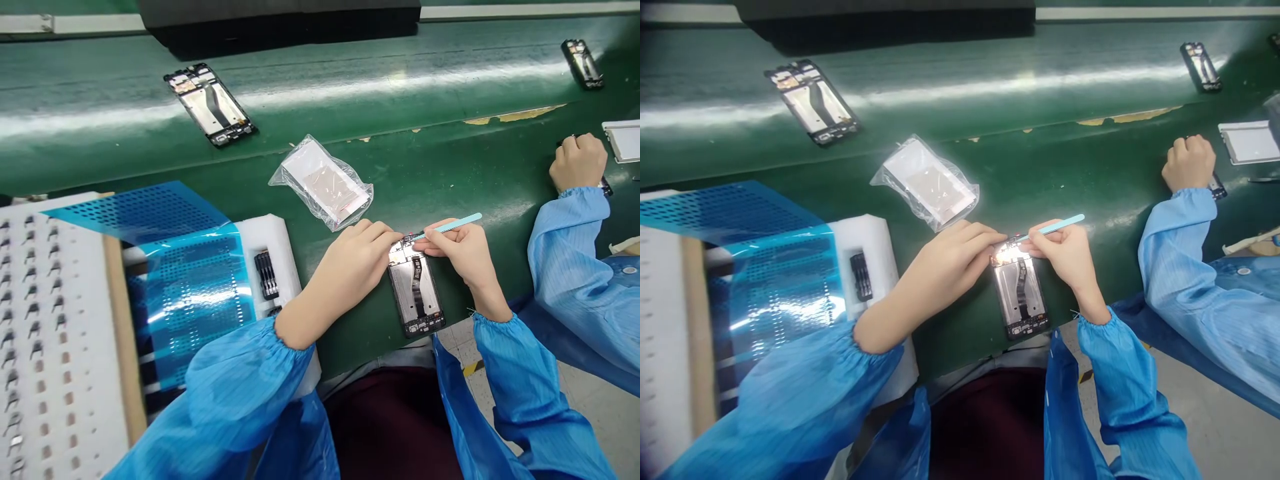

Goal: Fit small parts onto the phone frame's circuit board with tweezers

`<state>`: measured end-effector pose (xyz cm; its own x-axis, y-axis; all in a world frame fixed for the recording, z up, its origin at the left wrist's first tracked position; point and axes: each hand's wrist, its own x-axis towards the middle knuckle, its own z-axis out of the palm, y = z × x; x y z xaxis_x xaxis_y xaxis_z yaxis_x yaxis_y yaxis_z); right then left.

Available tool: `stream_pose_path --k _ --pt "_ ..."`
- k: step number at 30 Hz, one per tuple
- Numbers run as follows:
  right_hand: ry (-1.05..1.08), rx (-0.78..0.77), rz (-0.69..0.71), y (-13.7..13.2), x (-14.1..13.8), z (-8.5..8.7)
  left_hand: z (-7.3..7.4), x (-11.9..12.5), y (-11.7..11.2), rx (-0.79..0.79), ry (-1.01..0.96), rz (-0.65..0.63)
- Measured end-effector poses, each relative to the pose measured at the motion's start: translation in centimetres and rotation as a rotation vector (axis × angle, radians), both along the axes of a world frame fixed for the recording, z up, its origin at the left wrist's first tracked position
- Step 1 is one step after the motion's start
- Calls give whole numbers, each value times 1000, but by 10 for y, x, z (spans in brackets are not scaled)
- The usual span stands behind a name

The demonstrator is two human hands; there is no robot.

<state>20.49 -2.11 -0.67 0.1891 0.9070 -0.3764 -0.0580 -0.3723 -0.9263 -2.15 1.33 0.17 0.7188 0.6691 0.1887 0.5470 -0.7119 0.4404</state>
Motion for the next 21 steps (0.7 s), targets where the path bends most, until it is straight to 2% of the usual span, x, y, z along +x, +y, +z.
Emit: stream_pose_path --k 21 --pt "-36 -7 -11 5 3 1 -3 3 0 -12 34 24"
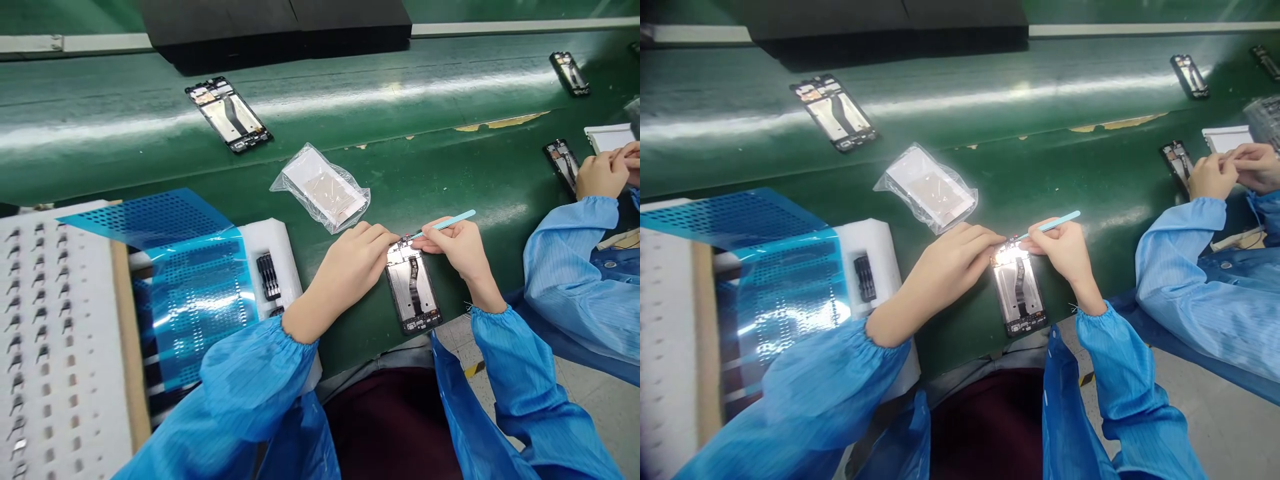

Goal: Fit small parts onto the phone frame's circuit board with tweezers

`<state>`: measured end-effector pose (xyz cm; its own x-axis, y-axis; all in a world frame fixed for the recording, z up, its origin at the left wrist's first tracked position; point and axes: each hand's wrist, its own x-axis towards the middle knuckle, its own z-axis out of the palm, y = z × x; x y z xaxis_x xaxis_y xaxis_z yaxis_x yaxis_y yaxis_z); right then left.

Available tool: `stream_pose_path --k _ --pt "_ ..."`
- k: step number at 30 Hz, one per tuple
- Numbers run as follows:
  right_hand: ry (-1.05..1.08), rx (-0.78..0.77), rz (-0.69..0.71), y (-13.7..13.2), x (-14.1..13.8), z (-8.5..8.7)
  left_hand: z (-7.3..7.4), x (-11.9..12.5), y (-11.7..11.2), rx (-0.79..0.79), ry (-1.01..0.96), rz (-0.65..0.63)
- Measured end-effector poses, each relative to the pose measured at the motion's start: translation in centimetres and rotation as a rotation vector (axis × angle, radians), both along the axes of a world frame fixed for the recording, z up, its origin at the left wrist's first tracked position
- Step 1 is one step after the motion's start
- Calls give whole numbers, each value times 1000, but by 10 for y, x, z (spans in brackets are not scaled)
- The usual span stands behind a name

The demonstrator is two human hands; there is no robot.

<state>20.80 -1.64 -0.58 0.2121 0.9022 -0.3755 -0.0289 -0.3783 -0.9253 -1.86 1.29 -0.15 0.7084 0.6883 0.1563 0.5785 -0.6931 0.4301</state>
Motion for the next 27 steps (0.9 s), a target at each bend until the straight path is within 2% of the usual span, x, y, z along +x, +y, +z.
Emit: stream_pose_path --k 6,10,16,22,24,27 --pt "13 -8 11 3 2 0 4 2 -3 -40 -64 -5" --pt "23 -14 29 6 3 -3 5 2 -5 -56 -83 -52" --pt "23 14 32 0 5 2 1 0 -7 152 41 -124" --pt "-2 164 -139 -21 13 -5 4 10 -18 340 232 -210" --pt "-6 199 -160 -26 14 -9 9 13 -21 321 263 -192" --pt "-24 203 -161 -30 15 -6 18 9 -19 121 142 -125"
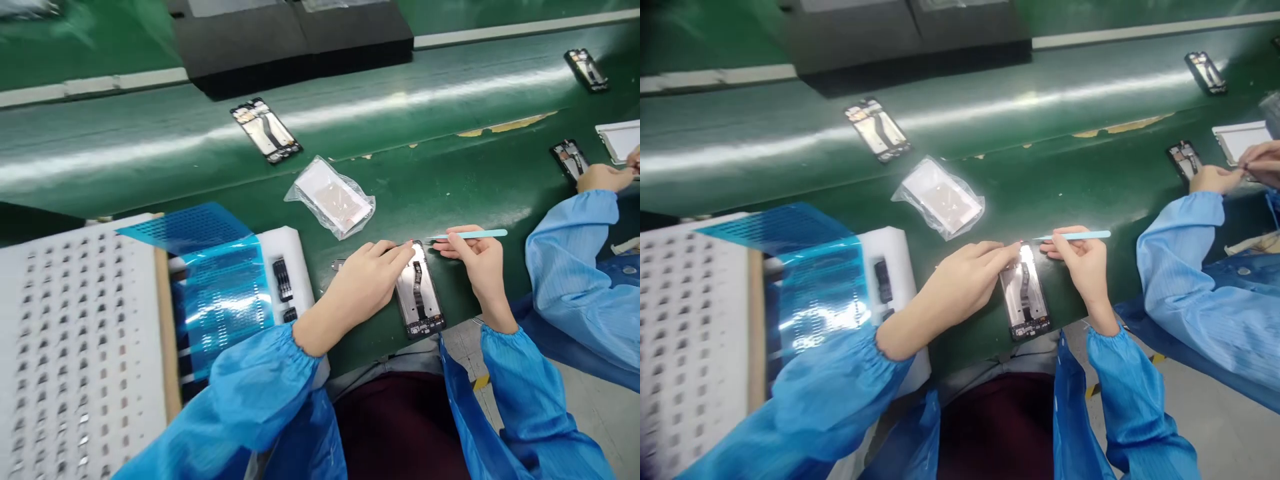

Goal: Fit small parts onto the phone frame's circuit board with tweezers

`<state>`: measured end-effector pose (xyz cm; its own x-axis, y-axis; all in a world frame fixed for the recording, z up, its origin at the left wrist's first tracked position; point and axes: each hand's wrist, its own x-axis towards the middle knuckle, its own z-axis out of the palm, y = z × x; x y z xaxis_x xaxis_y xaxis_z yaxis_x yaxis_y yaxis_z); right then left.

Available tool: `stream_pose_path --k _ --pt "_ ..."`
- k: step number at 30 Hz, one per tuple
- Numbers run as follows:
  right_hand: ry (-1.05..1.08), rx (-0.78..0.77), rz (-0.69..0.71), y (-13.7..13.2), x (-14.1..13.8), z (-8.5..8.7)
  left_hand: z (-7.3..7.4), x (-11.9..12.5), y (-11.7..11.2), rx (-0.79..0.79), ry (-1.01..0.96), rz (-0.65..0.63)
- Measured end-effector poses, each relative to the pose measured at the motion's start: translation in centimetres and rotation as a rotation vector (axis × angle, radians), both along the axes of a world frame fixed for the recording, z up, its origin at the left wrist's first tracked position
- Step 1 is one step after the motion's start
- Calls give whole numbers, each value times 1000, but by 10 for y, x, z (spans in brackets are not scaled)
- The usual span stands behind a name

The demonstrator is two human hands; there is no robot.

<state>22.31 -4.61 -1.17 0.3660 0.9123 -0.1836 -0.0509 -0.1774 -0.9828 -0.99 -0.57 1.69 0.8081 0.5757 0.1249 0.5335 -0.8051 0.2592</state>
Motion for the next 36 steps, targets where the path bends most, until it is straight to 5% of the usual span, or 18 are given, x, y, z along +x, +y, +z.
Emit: stream_pose_path --k 3,7,12,19,36 --pt "-25 16 53 2 -3 14 9 -15 8 -179 -238 138" --pt "-24 98 217 28 -18 35 13 -38 23 -149 -333 404" --pt "14 94 519 90 -47 24 1 -56 34 -95 -258 500" --pt "-24 94 650 126 -62 -3 -20 -63 42 -55 -288 468" --pt "-114 73 671 128 -69 -2 -31 -63 47 -74 -245 504"
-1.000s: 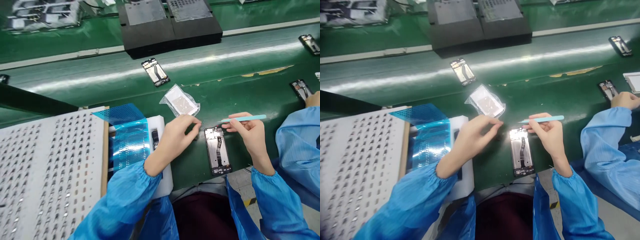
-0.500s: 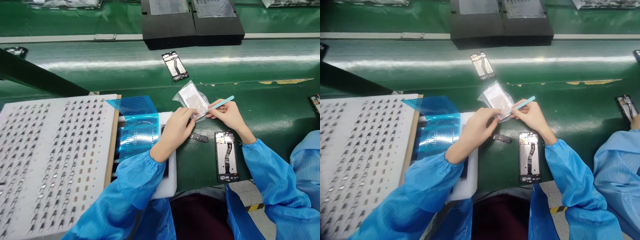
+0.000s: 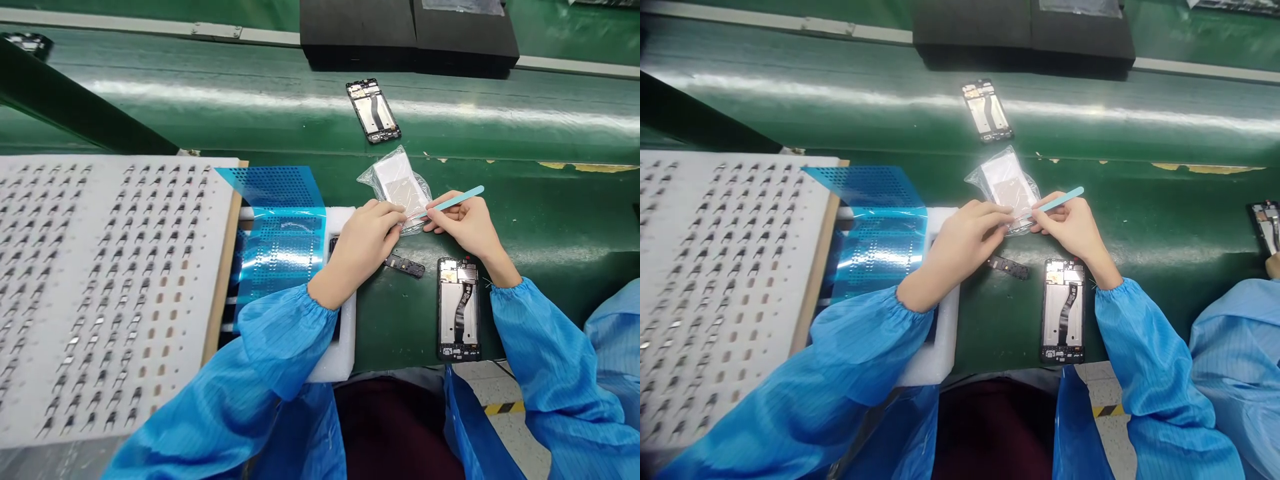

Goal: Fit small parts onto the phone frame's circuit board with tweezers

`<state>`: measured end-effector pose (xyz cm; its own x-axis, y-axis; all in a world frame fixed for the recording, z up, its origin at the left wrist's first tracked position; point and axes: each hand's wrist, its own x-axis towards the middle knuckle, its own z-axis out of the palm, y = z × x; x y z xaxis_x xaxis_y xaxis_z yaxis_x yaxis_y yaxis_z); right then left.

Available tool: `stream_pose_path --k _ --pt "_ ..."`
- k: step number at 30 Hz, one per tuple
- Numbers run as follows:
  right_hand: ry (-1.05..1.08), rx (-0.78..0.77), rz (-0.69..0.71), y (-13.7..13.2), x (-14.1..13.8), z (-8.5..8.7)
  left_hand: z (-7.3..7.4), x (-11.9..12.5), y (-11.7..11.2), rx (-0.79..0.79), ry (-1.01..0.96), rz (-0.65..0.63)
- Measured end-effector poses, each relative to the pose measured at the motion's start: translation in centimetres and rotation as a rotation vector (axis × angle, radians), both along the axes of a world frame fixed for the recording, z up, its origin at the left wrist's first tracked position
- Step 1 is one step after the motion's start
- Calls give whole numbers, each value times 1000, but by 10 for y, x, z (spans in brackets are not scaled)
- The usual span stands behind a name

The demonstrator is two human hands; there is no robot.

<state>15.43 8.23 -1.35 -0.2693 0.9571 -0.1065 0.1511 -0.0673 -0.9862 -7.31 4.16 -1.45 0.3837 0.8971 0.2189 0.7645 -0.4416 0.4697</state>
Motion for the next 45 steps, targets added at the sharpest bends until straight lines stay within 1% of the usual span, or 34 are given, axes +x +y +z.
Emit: stream_pose_path --k 6,15,21,23,29,32,39,45 --pt "2 -4 0 0 -1 -1 -2 0 1 -4 11 -3" --pt "6 38 -10 1 2 -3 -4 0 1 1 16 7" --pt "116 42 -92 5 10 -2 -5 1 2 5 12 11" --pt "132 17 -80 5 12 0 -6 1 2 13 13 10" --pt "137 -129 10 4 19 4 -6 1 2 34 15 4" --pt "129 -155 45 3 20 4 -5 1 1 43 23 5" --pt "76 -82 -94 2 2 1 -5 2 1 53 19 -2" --pt "37 -17 -115 -1 -5 0 -6 2 2 50 8 6"
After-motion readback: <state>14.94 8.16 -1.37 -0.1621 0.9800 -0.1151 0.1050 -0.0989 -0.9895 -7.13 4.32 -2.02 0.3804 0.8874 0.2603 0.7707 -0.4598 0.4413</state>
